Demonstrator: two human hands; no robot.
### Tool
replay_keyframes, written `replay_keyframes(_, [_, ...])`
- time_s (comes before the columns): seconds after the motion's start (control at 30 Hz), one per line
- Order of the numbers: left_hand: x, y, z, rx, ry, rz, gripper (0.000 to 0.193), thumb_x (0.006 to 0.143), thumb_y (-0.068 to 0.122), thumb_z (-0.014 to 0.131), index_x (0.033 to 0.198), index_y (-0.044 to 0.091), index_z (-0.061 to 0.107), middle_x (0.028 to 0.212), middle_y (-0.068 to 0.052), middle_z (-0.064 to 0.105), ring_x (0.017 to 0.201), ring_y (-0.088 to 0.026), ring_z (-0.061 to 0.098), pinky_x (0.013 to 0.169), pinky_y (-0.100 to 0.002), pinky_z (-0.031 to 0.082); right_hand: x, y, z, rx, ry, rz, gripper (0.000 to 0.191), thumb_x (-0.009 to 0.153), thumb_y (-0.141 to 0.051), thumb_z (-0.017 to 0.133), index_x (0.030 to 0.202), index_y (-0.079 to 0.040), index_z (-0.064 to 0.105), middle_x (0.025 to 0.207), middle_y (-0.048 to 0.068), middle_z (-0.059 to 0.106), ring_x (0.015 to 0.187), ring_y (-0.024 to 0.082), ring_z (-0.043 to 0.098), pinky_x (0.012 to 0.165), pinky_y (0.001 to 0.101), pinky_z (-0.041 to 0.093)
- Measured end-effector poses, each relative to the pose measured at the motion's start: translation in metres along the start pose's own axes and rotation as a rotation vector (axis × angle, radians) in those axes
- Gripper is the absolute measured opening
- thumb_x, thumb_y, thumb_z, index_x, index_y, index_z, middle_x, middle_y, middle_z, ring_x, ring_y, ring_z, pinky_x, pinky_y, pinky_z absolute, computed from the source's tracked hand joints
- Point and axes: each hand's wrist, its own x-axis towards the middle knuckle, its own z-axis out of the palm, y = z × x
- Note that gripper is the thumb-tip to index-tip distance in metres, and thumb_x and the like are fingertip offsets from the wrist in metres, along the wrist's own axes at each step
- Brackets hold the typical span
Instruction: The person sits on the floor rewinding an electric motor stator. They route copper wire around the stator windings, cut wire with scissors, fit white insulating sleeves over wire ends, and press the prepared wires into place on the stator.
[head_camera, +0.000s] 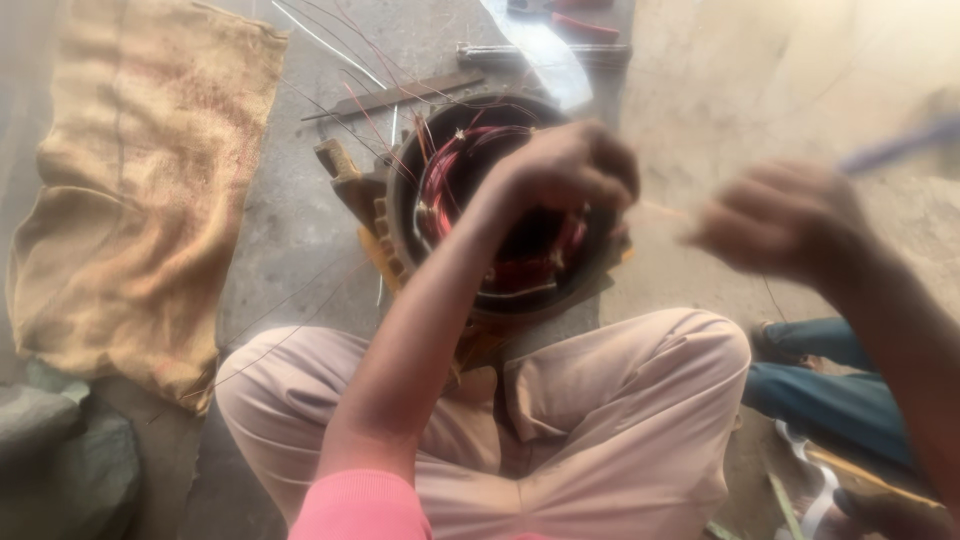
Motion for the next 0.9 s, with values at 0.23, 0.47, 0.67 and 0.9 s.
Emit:
replay_keyframes(0.23, [0.006,-0.006,0.002,0.022,0.027,0.032,0.026,0.082,0.022,0.071,0.105,0.012,0.077,0.099,-0.007,0.079,0.084,-0.016,0.076,0.078,-0.032,0.063,-0.037,-0.074,0.012,0.001,0.17,0.445,0.043,0.109,-0.02,0.076,0.142,-0.001,0.056,0.081,0.005,0.059,0.059,0.014,0.052,0.05,0.0277,0.044])
replay_keyframes(0.47, [0.008,-0.012,0.003,-0.004,0.057,0.04,0.025,0.084,0.022,0.069,0.104,0.011,0.077,0.099,-0.007,0.079,0.084,-0.016,0.076,0.078,-0.031,0.064,0.005,-0.086,0.029,0.894,-0.004,0.963,0.044,0.095,-0.013,0.072,0.137,-0.003,0.063,0.059,-0.002,0.055,0.048,0.009,0.048,0.044,0.0252,0.043])
replay_keyframes(0.67, [0.01,-0.009,0.007,0.019,0.083,0.016,0.024,0.083,0.022,0.068,0.103,0.012,0.077,0.098,-0.007,0.079,0.084,-0.015,0.076,0.078,-0.032,0.063,0.01,-0.072,0.011,1.264,0.131,0.858,0.044,0.097,-0.012,0.068,0.139,-0.004,0.06,0.065,-0.006,0.056,0.05,0.005,0.048,0.043,0.021,0.044])
replay_keyframes(0.9, [0.012,-0.016,0.006,0.047,0.082,0.05,0.023,0.084,0.024,0.07,0.102,0.012,0.078,0.098,-0.006,0.079,0.084,-0.014,0.076,0.079,-0.031,0.063,0.02,-0.068,0.004,0.758,0.191,1.041,0.036,0.105,-0.009,0.067,0.14,-0.001,0.061,0.067,0.001,0.056,0.053,0.007,0.049,0.046,0.0202,0.042])
